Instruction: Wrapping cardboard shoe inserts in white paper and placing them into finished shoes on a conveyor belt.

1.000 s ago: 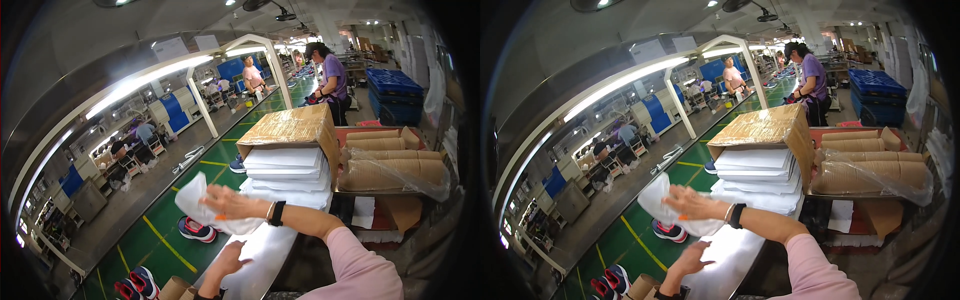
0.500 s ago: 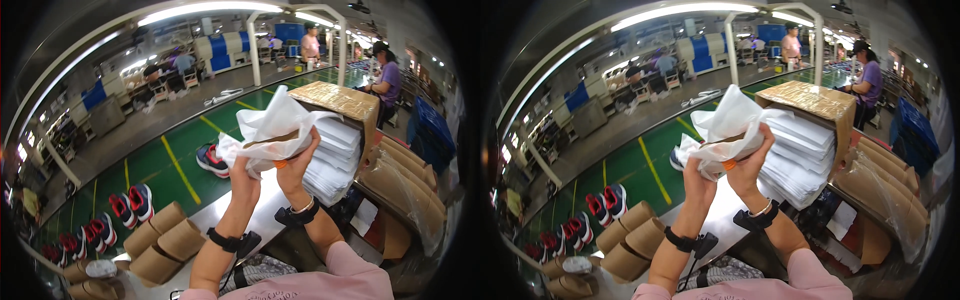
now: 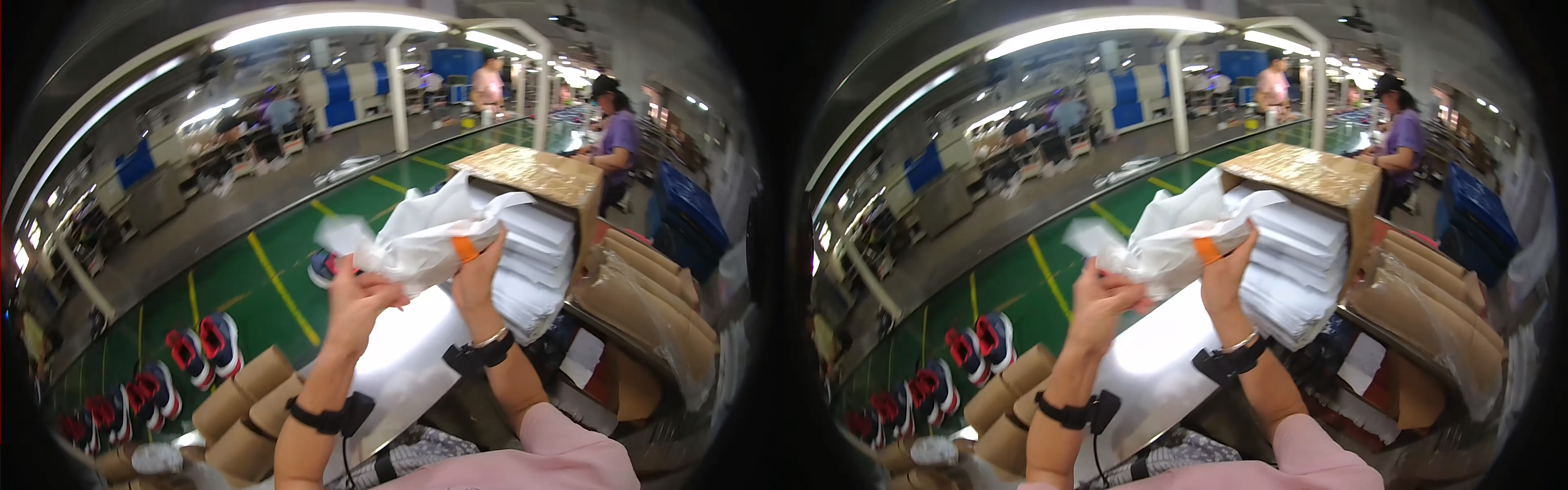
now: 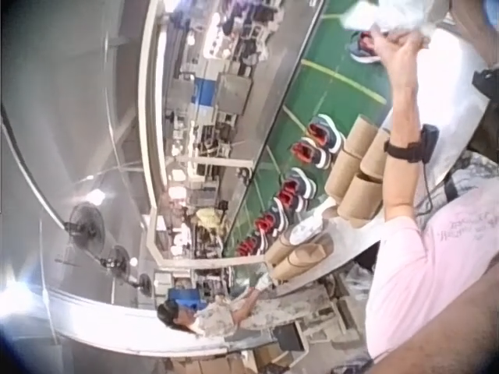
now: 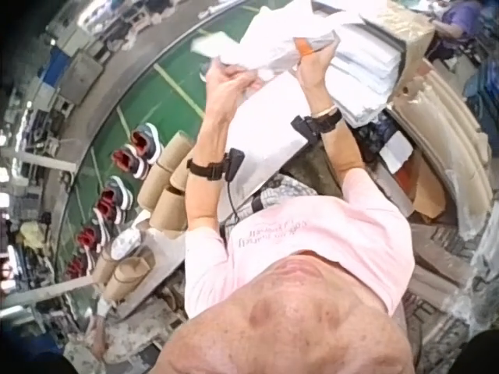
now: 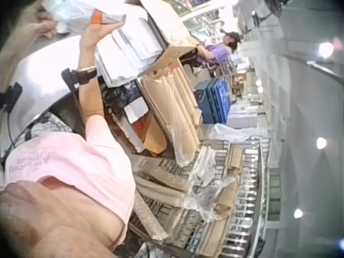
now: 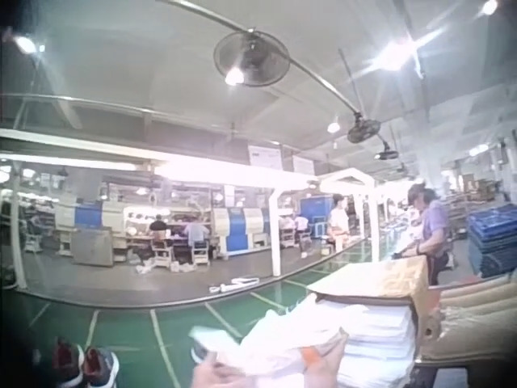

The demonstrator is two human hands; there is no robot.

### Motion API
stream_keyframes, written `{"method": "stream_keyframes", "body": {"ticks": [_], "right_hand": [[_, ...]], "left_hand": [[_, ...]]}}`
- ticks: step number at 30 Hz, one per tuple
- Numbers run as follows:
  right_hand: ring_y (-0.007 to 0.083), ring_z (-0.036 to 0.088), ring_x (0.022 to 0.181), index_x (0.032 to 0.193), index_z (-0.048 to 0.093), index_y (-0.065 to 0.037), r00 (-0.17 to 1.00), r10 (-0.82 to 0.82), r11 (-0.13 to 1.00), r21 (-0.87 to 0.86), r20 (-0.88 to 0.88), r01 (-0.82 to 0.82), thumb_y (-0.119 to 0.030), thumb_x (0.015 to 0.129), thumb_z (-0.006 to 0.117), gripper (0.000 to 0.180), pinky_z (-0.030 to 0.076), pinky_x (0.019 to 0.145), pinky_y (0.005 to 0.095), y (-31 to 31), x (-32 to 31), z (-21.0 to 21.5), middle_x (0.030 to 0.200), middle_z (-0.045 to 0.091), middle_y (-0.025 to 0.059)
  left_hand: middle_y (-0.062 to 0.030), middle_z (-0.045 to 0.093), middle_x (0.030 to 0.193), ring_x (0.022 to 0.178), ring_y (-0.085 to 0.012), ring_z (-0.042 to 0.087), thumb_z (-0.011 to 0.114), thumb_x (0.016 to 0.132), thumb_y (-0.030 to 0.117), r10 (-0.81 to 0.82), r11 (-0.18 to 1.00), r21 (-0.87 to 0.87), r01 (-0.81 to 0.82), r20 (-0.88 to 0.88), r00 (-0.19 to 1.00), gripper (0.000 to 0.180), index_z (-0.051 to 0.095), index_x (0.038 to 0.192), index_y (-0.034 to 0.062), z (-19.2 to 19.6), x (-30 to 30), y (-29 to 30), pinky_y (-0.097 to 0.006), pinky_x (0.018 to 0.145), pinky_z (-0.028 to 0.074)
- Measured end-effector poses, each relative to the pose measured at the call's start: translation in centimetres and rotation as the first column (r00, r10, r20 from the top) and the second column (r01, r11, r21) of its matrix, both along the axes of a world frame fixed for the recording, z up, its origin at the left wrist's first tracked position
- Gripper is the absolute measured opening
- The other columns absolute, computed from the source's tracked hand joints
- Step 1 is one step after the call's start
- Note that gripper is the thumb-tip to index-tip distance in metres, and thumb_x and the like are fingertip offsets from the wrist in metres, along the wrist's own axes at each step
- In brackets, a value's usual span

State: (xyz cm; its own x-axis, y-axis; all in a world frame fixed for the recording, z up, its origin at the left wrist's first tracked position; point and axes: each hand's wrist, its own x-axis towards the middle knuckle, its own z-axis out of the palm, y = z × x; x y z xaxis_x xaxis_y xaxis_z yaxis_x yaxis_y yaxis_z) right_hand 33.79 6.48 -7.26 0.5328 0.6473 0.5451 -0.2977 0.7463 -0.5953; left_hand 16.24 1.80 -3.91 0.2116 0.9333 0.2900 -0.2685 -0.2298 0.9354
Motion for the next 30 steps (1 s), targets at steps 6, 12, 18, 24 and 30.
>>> {"method": "stream_keyframes", "body": {"ticks": [6, 12, 18, 24, 30], "right_hand": [[0.0173, 0.043, 0.110, 0.130, 0.022, -0.006, 0.999, 0.032, 0.999, 0.039, -0.034, -0.031, 0.000, 0.078, 0.069, 0.071, 0.038, 0.095, 0.0297, 0.4, 0.1, 0.8, 0.119, 0.041, 0.0101], [0.0167, 0.044, 0.107, 0.129, 0.022, -0.008, 0.973, 0.057, 0.991, 0.130, -0.224, -0.028, 0.000, 0.077, 0.069, 0.070, 0.040, 0.092, 0.0290, -0.1, -0.6, 4.6, 0.117, 0.040, 0.0093], [0.0165, 0.045, 0.104, 0.126, 0.024, -0.009, 0.997, -0.061, 0.978, 0.202, 0.044, 0.050, -0.007, 0.071, 0.073, 0.074, 0.041, 0.090, 0.0306, -3.6, -3.8, 3.0, 0.113, 0.041, 0.0080], [0.0201, 0.044, 0.114, 0.133, 0.015, -0.011, 0.962, 0.134, 0.963, 0.197, 0.238, -0.183, -0.006, 0.070, 0.074, 0.086, 0.039, 0.096, 0.0336, -6.5, -3.5, 1.3, 0.121, 0.040, 0.0095], [0.0308, 0.045, 0.118, 0.088, 0.068, -0.007, 0.698, -0.217, 0.890, 0.432, 0.682, -0.146, 0.001, 0.065, 0.067, 0.025, 0.041, 0.093, 0.0350, -8.5, -1.0, 2.5, 0.124, 0.046, 0.0149]], "left_hand": [[-0.0122, 0.059, 0.081, 0.061, -0.0179, 0.060, 0.061, 0.077, -0.005, 0.193, 0.971, 0.113, -0.210, 0.147, 0.970, 0.040, 0.043, 0.113, -0.0028, 2.0, -1.7, -1.3, -0.028, 0.054, 0.048], [-0.0086, 0.061, 0.092, 0.086, -0.0166, 0.060, 0.065, 0.084, 0.008, -0.120, 0.986, -0.126, 0.107, -0.106, 0.987, 0.038, 0.050, 0.117, -0.0034, -4.4, 2.5, -5.7, -0.028, 0.081, 0.047], [-0.0098, 0.055, 0.116, 0.107, -0.0227, 0.054, 0.060, 0.084, 0.018, -0.083, 0.951, -0.213, 0.224, 0.521, 0.849, 0.048, 0.044, 0.125, -0.0009, -2.2, 3.7, -1.7, -0.037, 0.093, 0.044], [-0.0089, 0.058, 0.101, 0.092, -0.0209, 0.059, 0.045, 0.066, -0.009, 0.138, 0.989, -0.120, -0.092, 0.465, 0.874, 0.045, 0.053, 0.110, 0.0001, 0.0, 1.9, 0.9, -0.035, 0.083, 0.049], [0.0006, 0.059, 0.067, 0.057, -0.0075, 0.053, 0.052, 0.077, -0.003, 0.482, 0.818, 0.353, -0.454, 0.010, 0.876, 0.013, 0.063, 0.070, -0.0002, -1.1, 0.1, 1.9, -0.023, 0.051, 0.043]]}}
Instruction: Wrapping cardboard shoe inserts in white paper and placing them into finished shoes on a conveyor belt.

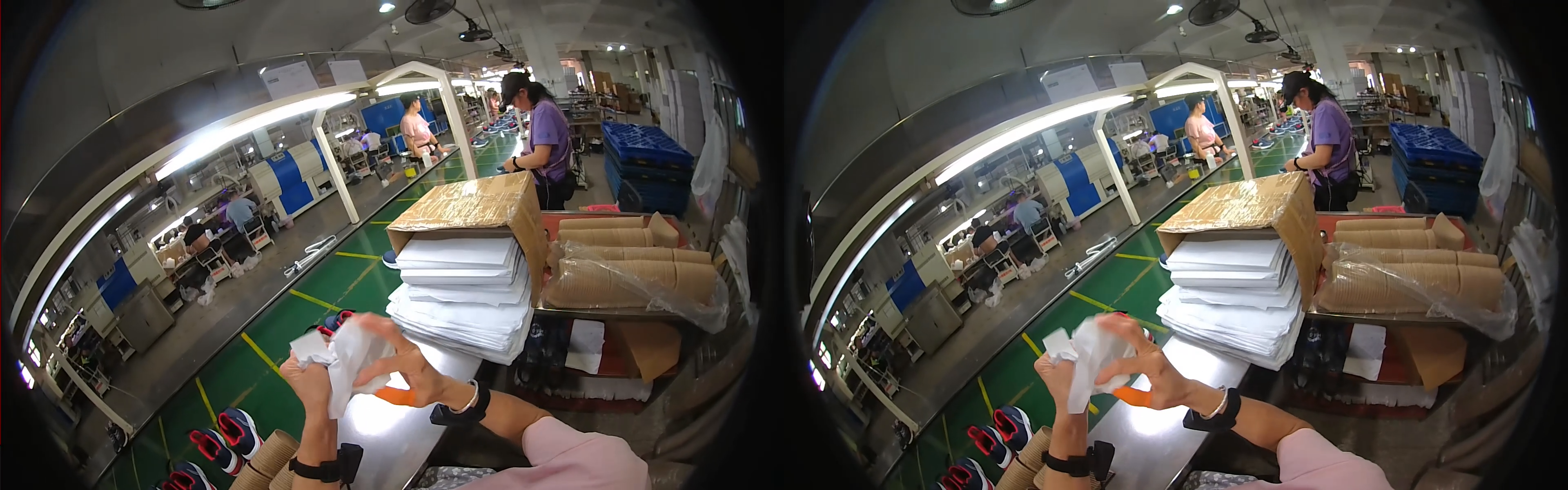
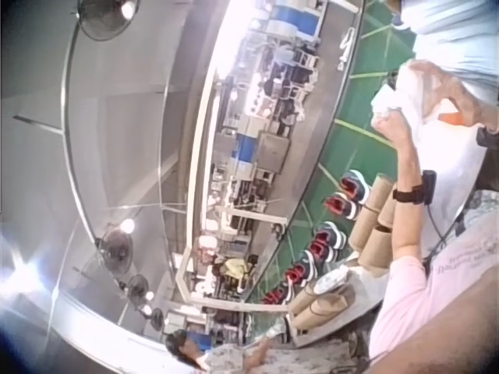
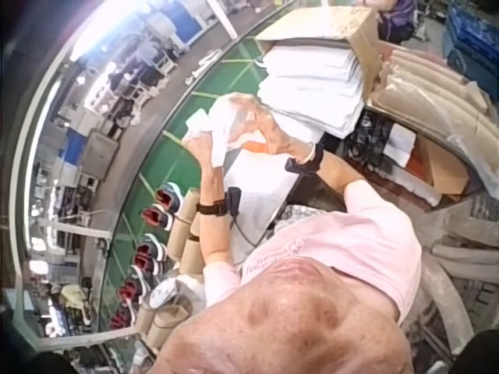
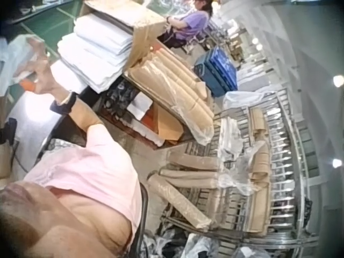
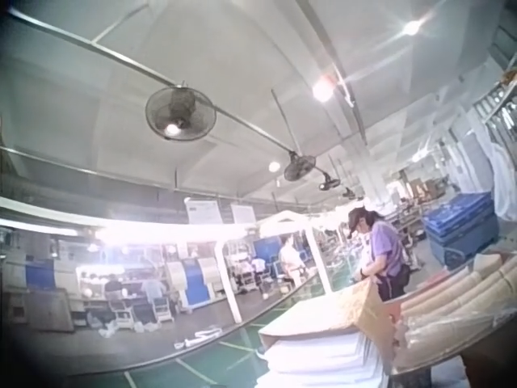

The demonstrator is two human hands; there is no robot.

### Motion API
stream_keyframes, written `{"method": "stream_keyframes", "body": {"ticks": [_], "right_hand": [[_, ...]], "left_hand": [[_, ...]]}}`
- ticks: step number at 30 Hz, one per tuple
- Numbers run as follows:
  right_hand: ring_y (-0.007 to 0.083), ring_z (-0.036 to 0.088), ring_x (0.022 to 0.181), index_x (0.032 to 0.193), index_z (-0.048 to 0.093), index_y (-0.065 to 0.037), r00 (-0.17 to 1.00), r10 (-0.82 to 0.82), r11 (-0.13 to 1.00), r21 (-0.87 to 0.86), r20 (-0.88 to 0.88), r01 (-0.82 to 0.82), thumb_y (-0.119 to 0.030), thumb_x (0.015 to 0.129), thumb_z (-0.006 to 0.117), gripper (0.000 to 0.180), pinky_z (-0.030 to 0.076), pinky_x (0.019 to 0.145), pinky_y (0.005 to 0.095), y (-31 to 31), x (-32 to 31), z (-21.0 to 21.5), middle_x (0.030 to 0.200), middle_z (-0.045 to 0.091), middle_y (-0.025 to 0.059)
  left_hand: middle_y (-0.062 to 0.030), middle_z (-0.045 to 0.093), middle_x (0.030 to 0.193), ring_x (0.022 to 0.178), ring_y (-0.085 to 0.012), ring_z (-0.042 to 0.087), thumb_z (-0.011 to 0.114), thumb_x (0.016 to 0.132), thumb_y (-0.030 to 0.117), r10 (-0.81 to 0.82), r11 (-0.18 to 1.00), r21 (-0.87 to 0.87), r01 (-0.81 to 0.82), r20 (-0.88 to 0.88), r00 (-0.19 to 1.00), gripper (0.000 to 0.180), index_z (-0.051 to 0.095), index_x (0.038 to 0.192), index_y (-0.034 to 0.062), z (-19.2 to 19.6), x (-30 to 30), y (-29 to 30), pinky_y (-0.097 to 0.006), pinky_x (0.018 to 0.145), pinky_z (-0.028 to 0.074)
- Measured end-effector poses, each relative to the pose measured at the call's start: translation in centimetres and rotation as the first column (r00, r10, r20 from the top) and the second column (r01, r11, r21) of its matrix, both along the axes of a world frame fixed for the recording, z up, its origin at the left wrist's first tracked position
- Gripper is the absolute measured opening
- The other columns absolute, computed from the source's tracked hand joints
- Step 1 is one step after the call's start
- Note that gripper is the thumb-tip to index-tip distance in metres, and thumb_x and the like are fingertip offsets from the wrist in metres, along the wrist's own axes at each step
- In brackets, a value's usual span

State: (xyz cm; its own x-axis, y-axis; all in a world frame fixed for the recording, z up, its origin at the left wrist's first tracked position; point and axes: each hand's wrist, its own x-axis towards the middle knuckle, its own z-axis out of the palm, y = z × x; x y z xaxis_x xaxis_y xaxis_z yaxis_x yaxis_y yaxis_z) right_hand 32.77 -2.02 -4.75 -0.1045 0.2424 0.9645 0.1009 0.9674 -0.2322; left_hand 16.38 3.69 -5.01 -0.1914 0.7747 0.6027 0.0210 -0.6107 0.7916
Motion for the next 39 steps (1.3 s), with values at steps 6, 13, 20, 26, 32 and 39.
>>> {"method": "stream_keyframes", "body": {"ticks": [6, 13, 20, 26, 32, 39], "right_hand": [[0.0277, 0.054, 0.075, 0.092, 0.062, -0.004, 0.934, -0.262, 0.964, -0.025, -0.242, 0.264, 0.003, 0.071, 0.059, 0.022, 0.044, 0.066, 0.0313, 1.8, -0.2, 0.6, 0.078, 0.055, 0.0102], [0.0196, 0.054, 0.093, 0.105, 0.056, -0.004, 0.983, 0.148, 0.956, -0.239, -0.111, -0.171, -0.011, 0.069, 0.062, 0.037, 0.044, 0.082, 0.0317, 6.4, -0.3, 1.4, 0.106, 0.053, 0.0110], [0.0223, 0.044, 0.118, 0.130, 0.037, -0.005, 0.886, 0.400, 0.758, -0.457, -0.237, -0.464, -0.014, 0.075, 0.065, 0.062, 0.035, 0.100, 0.0347, 9.5, -3.2, 1.4, 0.130, 0.043, 0.0103], [0.0213, 0.049, 0.111, 0.133, 0.034, -0.003, 0.880, 0.465, 0.685, -0.590, -0.099, -0.428, -0.022, 0.076, 0.073, 0.071, 0.042, 0.092, 0.0326, 9.7, -9.4, -0.8, 0.128, 0.045, 0.0123], [0.0234, 0.059, 0.100, 0.127, 0.042, 0.003, 0.939, 0.284, 0.857, -0.490, 0.193, -0.158, -0.022, 0.077, 0.074, 0.064, 0.048, 0.084, 0.0331, 10.9, -17.1, -2.0, 0.111, 0.059, 0.0193], [0.0186, 0.065, 0.077, 0.118, 0.043, -0.001, 0.907, 0.398, 0.641, -0.750, 0.139, -0.166, -0.011, 0.076, 0.072, 0.052, 0.052, 0.064, 0.0292, 14.8, -21.7, -3.6, 0.089, 0.067, 0.0155]], "left_hand": [[-0.0106, 0.053, 0.113, 0.095, -0.0140, 0.054, 0.054, 0.084, 0.004, -0.211, 0.974, -0.095, 0.205, -0.061, 0.975, 0.037, 0.046, 0.119, -0.0045, -2.4, 2.1, -3.4, -0.029, 0.076, 0.045], [-0.0257, 0.036, 0.138, 0.123, -0.0371, 0.045, 0.049, 0.082, -0.009, -0.231, 0.941, 0.075, 0.331, -0.574, 0.786, 0.078, 0.006, 0.145, 0.0052, -1.6, 2.0, -6.2, -0.038, 0.097, 0.039], [-0.0273, 0.051, 0.123, 0.110, -0.0397, 0.055, 0.051, 0.078, -0.012, -0.128, 0.974, 0.070, 0.216, -0.617, 0.777, 0.080, 0.015, 0.145, 0.0100, 0.0, -2.2, -4.0, -0.037, 0.090, 0.043], [-0.0124, 0.053, 0.123, 0.110, -0.0196, 0.054, 0.051, 0.078, -0.014, -0.138, 0.987, -0.125, 0.102, -0.330, 0.934, 0.065, 0.031, 0.138, 0.0029, 0.8, -11.0, -1.9, -0.031, 0.094, 0.043], [-0.0084, 0.054, 0.112, 0.102, -0.0159, 0.056, 0.057, 0.083, -0.004, 0.044, 0.943, -0.329, 0.055, 0.286, 0.957, 0.040, 0.042, 0.121, -0.0001, -0.5, -14.2, -1.2, -0.029, 0.086, 0.048], [-0.0090, 0.066, 0.081, 0.074, -0.0175, 0.064, 0.060, 0.087, 0.016, 0.003, 0.821, -0.496, -0.284, -0.493, 0.870, 0.021, 0.062, 0.097, -0.0023, -1.1, -26.9, 2.1, -0.030, 0.067, 0.051]]}}
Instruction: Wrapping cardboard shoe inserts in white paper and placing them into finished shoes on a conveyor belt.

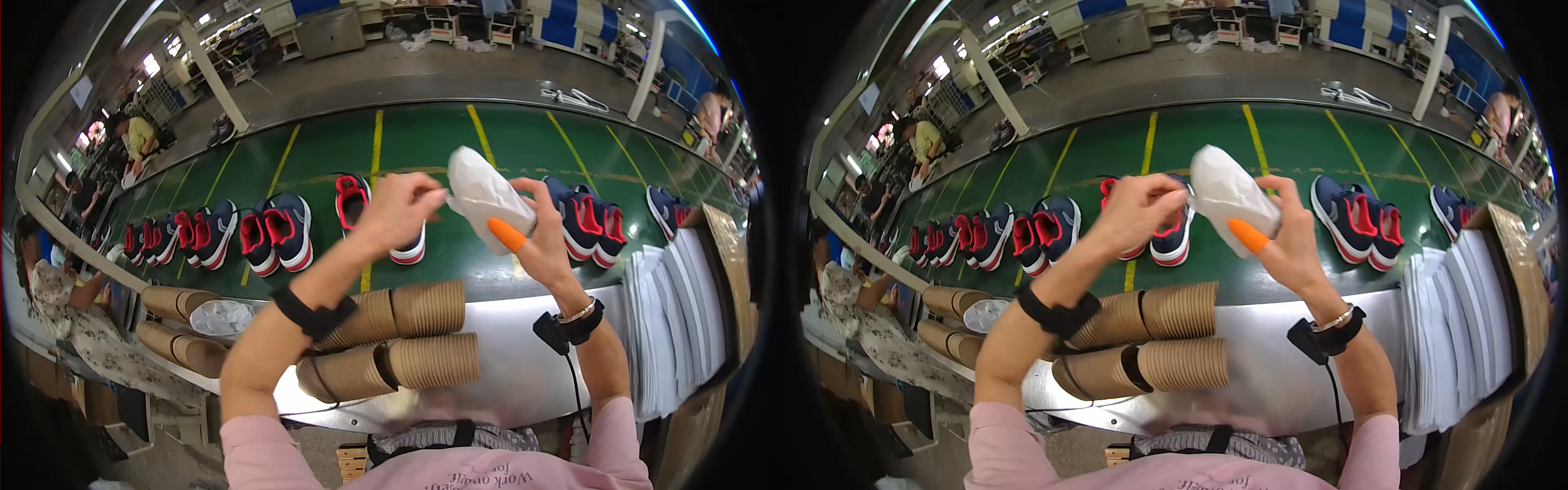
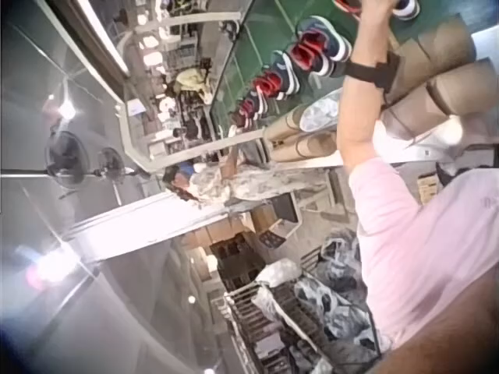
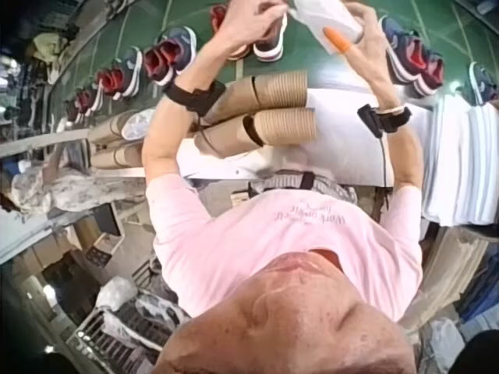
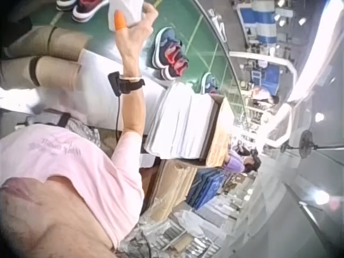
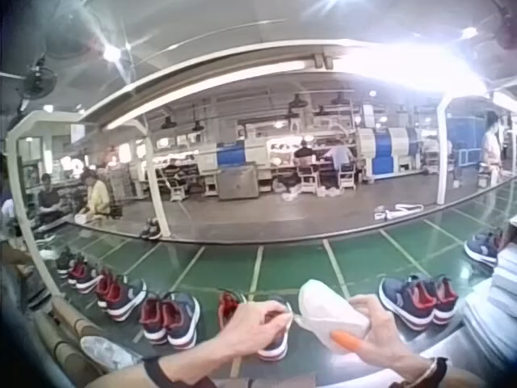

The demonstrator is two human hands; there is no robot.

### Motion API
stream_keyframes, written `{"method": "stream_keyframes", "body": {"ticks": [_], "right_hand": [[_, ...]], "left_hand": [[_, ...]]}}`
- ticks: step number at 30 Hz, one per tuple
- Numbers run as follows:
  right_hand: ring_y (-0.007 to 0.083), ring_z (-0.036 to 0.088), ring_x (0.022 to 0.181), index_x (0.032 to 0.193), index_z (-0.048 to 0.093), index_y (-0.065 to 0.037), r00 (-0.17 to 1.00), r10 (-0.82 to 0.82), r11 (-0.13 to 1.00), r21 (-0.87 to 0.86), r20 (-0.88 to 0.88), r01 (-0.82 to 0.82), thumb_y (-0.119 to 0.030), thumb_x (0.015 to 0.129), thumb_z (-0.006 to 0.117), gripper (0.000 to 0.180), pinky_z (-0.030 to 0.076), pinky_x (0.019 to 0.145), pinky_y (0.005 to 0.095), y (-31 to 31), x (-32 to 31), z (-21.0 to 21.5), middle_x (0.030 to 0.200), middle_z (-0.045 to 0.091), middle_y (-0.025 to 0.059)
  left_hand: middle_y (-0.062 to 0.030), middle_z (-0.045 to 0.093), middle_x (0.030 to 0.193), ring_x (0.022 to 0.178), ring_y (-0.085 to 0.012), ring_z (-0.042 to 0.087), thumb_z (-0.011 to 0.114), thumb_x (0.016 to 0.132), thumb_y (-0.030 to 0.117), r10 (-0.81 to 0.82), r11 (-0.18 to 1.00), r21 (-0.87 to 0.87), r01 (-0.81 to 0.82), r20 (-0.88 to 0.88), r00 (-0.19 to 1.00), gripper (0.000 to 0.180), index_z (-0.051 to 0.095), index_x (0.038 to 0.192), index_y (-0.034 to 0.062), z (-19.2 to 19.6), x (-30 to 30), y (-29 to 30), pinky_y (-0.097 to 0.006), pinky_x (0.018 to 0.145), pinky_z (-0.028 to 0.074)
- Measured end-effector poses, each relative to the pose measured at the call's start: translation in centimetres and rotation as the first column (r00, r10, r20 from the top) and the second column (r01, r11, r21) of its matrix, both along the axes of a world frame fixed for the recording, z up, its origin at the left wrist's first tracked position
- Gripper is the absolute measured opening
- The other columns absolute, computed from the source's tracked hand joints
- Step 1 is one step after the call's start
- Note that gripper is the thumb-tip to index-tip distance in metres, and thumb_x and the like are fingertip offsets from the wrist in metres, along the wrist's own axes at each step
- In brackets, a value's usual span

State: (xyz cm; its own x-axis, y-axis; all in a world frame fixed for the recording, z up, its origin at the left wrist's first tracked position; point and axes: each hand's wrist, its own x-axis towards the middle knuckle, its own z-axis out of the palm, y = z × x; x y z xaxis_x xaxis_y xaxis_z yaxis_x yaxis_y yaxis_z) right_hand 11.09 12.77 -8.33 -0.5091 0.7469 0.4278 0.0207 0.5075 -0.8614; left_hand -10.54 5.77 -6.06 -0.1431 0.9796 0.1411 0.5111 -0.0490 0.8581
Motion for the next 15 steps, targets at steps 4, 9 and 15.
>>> {"method": "stream_keyframes", "body": {"ticks": [4, 9, 15], "right_hand": [[0.0181, 0.064, 0.071, 0.113, 0.038, -0.002, 0.994, -0.029, 0.986, -0.159, 0.110, 0.047, -0.005, 0.076, 0.069, 0.049, 0.050, 0.058, 0.0290, 2.0, -0.1, -2.8, 0.083, 0.066, 0.0170], [0.0175, 0.063, 0.070, 0.110, 0.034, -0.004, 0.978, 0.031, 0.987, -0.160, 0.206, 0.003, -0.002, 0.072, 0.070, 0.052, 0.049, 0.058, 0.0289, 1.2, -2.1, -4.4, 0.080, 0.066, 0.0167], [0.0184, 0.063, 0.076, 0.108, 0.031, -0.006, 0.973, 0.153, 0.895, -0.442, 0.171, -0.063, 0.007, 0.072, 0.066, 0.052, 0.050, 0.057, 0.0300, 2.1, -3.5, -4.4, 0.085, 0.063, 0.0151]], "left_hand": [[-0.0223, 0.066, 0.085, 0.080, -0.0377, 0.065, 0.060, 0.079, 0.019, 0.100, 0.933, -0.209, -0.295, -0.636, 0.766, 0.030, 0.062, 0.101, -0.0019, -4.6, -11.7, 1.5, -0.044, 0.074, 0.052], [-0.0243, 0.060, 0.105, 0.084, -0.0405, 0.064, 0.060, 0.075, 0.011, 0.354, 0.796, -0.202, -0.571, -0.609, 0.709, 0.047, 0.045, 0.119, -0.0012, -13.1, -17.8, 2.4, -0.044, 0.075, 0.054], [-0.0322, 0.052, 0.110, 0.057, -0.0320, 0.066, 0.059, 0.074, 0.010, 0.291, 0.789, -0.538, -0.297, -0.098, 0.952, 0.053, 0.033, 0.113, -0.0146, -10.4, -8.8, 5.0, -0.034, 0.046, 0.057]]}}
